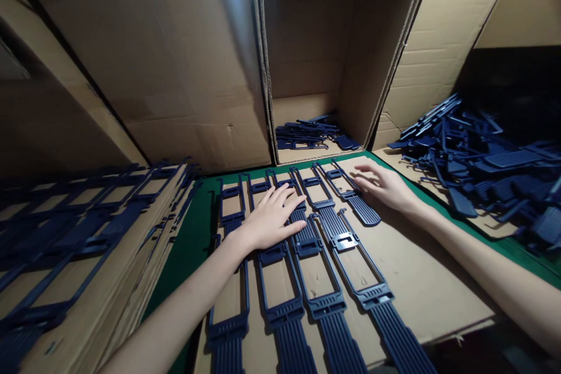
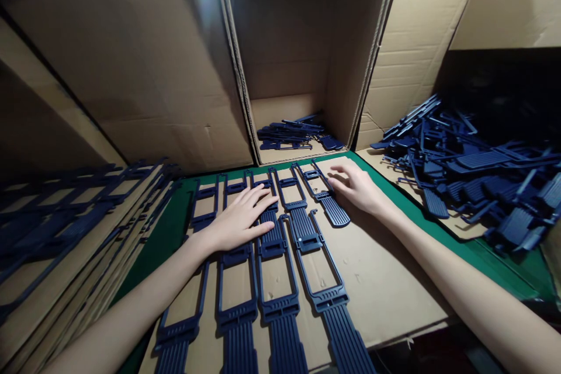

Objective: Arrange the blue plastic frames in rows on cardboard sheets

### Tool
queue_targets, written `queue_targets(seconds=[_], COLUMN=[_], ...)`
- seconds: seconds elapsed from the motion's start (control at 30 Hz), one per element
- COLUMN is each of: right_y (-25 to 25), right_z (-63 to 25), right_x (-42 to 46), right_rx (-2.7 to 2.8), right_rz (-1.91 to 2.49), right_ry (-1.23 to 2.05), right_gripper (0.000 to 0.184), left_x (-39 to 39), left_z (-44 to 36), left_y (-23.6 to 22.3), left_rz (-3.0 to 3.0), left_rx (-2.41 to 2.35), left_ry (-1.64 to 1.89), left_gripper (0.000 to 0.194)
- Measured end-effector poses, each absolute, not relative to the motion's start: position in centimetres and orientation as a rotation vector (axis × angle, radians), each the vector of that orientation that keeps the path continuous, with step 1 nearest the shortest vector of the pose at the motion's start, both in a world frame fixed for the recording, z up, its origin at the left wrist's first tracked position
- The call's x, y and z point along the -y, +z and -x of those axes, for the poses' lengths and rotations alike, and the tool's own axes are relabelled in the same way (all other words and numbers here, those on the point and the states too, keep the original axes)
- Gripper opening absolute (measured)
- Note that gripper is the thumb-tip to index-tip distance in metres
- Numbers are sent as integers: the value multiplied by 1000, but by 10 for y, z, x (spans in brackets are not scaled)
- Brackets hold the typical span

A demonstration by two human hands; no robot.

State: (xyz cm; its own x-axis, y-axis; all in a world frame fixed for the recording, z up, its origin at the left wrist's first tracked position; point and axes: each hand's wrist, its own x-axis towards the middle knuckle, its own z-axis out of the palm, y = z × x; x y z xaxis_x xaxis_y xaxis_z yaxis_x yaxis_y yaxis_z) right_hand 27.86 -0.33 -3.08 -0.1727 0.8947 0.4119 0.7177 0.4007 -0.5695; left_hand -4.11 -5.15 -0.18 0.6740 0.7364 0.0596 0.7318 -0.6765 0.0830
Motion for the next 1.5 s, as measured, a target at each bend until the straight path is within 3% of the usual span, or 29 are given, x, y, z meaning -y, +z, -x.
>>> queue_targets(seconds=[0.3,0.6,0.93,1.3,1.5], right_y=[-42,-54,-47,-5,1], right_z=[-350,-361,-350,-311,-290], right_x=[-17,-19,-17,13,28], right_rx=[1401,1554,1583,1796,1703], right_rz=[2256,2542,2247,991,844], right_ry=[-177,-233,-300,-569,-506], right_gripper=[72,49,35,35,34], left_x=[51,50,51,52,52], left_z=[42,42,41,42,42], left_y=[-2,-3,-1,-3,-3], left_rz=[-2829,-2841,-2826,-2810,-2811], left_rx=[-1242,-1240,-1253,-1236,-1232], left_ry=[141,149,130,150,170], left_gripper=[61,61,61,62,61])
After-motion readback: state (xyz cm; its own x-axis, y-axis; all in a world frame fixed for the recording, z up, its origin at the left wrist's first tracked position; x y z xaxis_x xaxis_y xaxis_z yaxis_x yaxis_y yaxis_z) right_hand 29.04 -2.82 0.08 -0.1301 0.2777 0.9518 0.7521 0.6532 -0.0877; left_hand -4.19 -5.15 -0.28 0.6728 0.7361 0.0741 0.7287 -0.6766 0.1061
